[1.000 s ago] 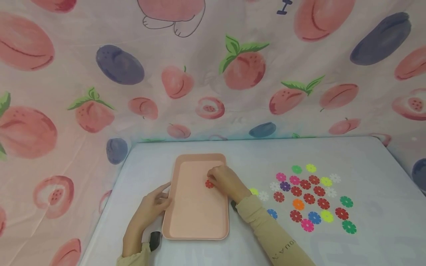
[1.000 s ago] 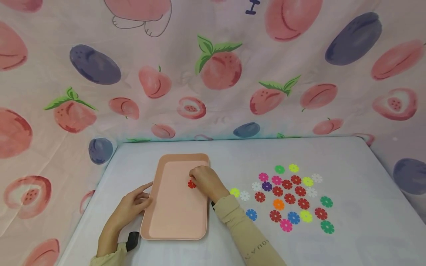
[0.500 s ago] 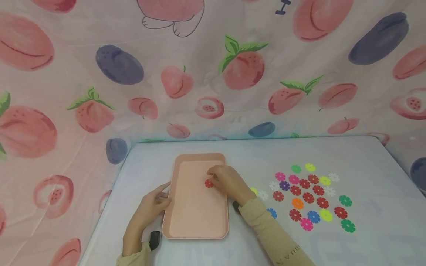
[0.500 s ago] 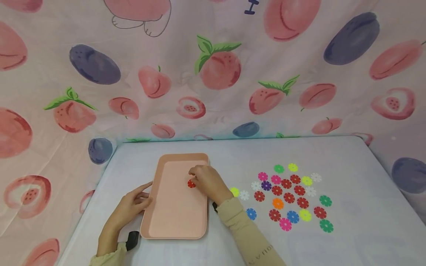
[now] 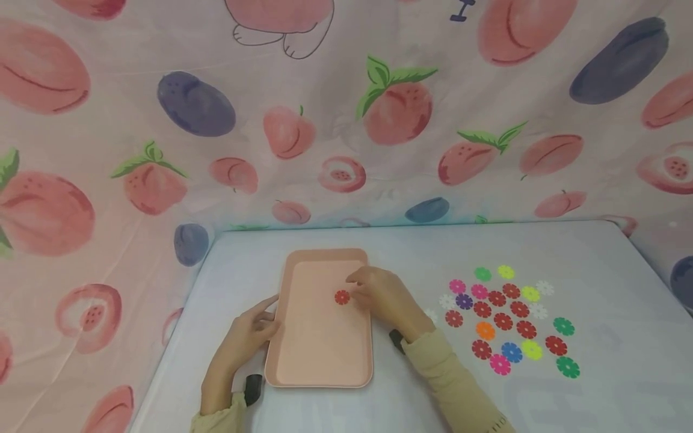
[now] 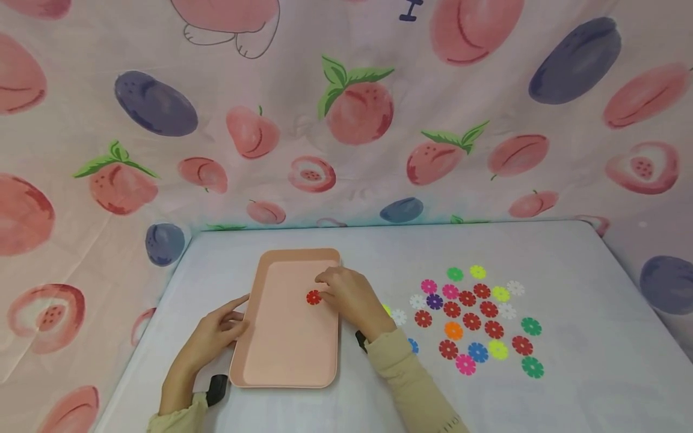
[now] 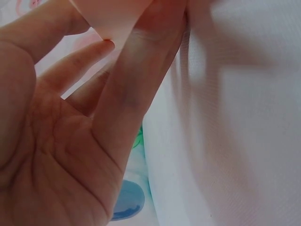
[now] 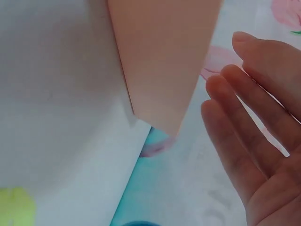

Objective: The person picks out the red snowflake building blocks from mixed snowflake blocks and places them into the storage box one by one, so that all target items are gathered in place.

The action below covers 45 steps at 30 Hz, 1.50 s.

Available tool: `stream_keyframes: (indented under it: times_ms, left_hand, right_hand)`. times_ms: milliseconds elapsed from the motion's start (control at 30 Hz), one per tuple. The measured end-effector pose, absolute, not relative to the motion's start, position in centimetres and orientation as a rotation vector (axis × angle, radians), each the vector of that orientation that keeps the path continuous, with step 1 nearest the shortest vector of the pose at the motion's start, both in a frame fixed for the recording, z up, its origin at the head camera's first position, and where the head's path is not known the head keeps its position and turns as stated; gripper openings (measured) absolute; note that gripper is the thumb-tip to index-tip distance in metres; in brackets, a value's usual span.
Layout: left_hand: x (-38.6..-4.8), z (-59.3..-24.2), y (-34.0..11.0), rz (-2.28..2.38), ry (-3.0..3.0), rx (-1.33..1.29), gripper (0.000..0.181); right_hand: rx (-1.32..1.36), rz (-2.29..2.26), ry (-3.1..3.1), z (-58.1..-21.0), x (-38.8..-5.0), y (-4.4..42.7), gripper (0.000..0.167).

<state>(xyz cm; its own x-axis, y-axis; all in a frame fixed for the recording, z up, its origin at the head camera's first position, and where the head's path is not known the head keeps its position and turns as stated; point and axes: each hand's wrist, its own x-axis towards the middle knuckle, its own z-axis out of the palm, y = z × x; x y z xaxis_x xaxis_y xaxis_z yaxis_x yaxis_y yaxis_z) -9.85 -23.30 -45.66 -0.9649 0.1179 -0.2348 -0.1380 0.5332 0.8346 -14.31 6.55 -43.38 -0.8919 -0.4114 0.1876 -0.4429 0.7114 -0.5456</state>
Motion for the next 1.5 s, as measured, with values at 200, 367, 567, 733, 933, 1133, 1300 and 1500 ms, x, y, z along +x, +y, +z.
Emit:
stream_keyframes:
  times_ms: [200,367,567,733,933,1133,1300,1500]
  left_hand:
    - [-9.8,-45.5,-23.3,1.382,2.532,-0.012,0.060]
    - [-9.8,-45.6,-23.3,1.375,2.536,-0.012,0.060]
    - [-9.9,-45.6,-23.3,1.380,2.531,-0.019,0.060]
    - [-9.9,-45.6,-23.2,1.379,2.532,-0.024,0.060]
    - [-9.9,-45.6,-23.2,1.393,2.523,-0.025,0.060]
    - [-9.9,-45.7,-23.3,1.397,2.520,-0.021,0.060]
    - [-9.9,-45.8,-23.3,1.409,2.512,-0.015,0.060]
    - [-9.9,-45.8,-23.3,1.405,2.521,-0.019,0.059]
  right_hand:
    - [0.734,0.836,-2.827,-43.2,-13.9,7.5,0.029]
    - [0.730,0.805,-2.795,-43.3,-13.4,8.1,0.029]
    - [0.687,0.802,-2.810,-43.3,-12.9,8.7,0.030]
    - [0.704,0.730,-2.801,-43.3,-12.8,9.3,0.030]
    - [0.683,0.677,-2.825,-43.3,-12.6,10.0,0.034]
    - [0.651,0.671,-2.836,-43.2,-12.2,10.7,0.034]
    - [0.624,0.675,-2.834,-43.3,-11.8,11.5,0.033]
    - [0.574,0.671,-2.844,-43.4,-11.2,12.5,0.034]
